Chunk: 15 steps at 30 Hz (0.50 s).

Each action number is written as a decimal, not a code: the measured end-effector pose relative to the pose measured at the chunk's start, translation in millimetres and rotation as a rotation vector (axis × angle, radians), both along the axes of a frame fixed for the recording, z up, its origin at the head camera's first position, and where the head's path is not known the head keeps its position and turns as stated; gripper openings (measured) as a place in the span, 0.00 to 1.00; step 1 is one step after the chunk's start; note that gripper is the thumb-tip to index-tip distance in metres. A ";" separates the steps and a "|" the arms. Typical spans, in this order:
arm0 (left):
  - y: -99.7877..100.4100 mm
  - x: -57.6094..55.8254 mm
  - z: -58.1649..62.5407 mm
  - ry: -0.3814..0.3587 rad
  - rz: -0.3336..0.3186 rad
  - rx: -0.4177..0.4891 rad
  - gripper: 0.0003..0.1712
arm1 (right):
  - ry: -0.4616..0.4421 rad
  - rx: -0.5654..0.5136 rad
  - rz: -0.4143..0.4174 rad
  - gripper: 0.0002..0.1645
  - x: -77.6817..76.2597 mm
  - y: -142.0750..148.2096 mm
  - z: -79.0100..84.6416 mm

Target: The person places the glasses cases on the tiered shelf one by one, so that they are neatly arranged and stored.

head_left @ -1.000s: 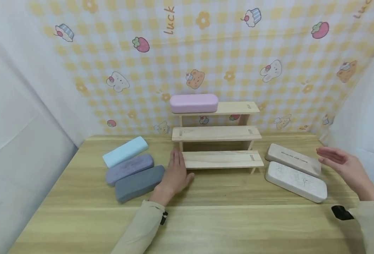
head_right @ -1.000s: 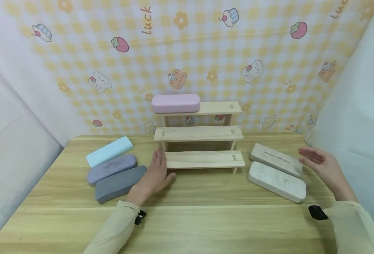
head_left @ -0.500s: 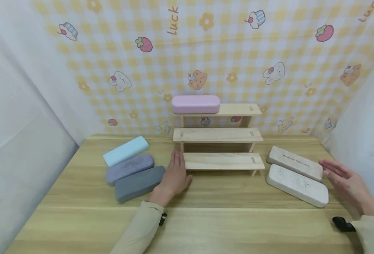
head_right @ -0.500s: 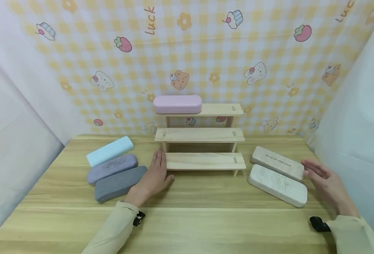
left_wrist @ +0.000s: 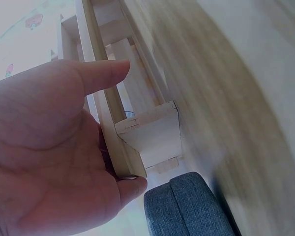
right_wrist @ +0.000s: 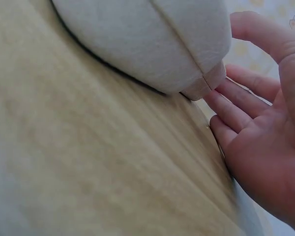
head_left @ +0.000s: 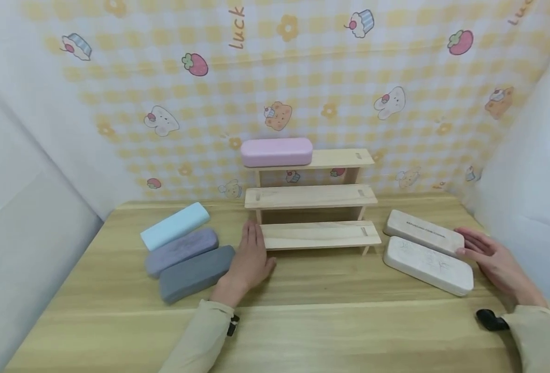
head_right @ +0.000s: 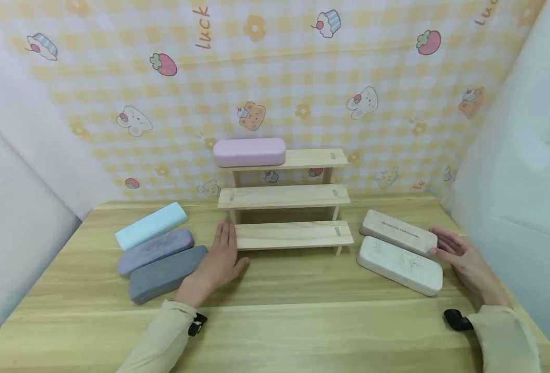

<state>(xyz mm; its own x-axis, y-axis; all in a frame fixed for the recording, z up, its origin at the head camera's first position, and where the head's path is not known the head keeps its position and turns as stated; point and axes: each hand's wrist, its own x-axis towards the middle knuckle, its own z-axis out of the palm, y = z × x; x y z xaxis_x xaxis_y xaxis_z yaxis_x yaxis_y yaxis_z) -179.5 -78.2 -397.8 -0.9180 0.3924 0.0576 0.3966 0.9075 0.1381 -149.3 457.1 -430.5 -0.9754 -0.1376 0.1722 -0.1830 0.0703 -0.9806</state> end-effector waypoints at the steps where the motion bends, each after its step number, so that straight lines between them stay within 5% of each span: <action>1: -0.8 -0.2 -0.6 0.003 -0.003 0.003 0.46 | 0.002 0.018 0.006 0.33 -1.0 -0.5 0.1; 10: -1.3 0.3 -0.6 -0.023 -0.005 0.087 0.46 | -0.027 0.078 -0.083 0.30 -3.5 -1.0 0.5; 15: -1.2 1.2 1.4 -0.015 -0.011 0.065 0.46 | -0.022 0.241 -0.102 0.33 -3.2 -1.7 2.0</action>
<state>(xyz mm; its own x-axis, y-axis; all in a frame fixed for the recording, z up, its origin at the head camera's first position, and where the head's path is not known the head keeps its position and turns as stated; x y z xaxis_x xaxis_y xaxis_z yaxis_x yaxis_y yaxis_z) -178.3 -79.4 -396.4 -0.9146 0.3983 0.0699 0.4040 0.8920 0.2026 -152.5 455.3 -428.5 -0.9895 -0.0728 0.1250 -0.1418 0.3190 -0.9371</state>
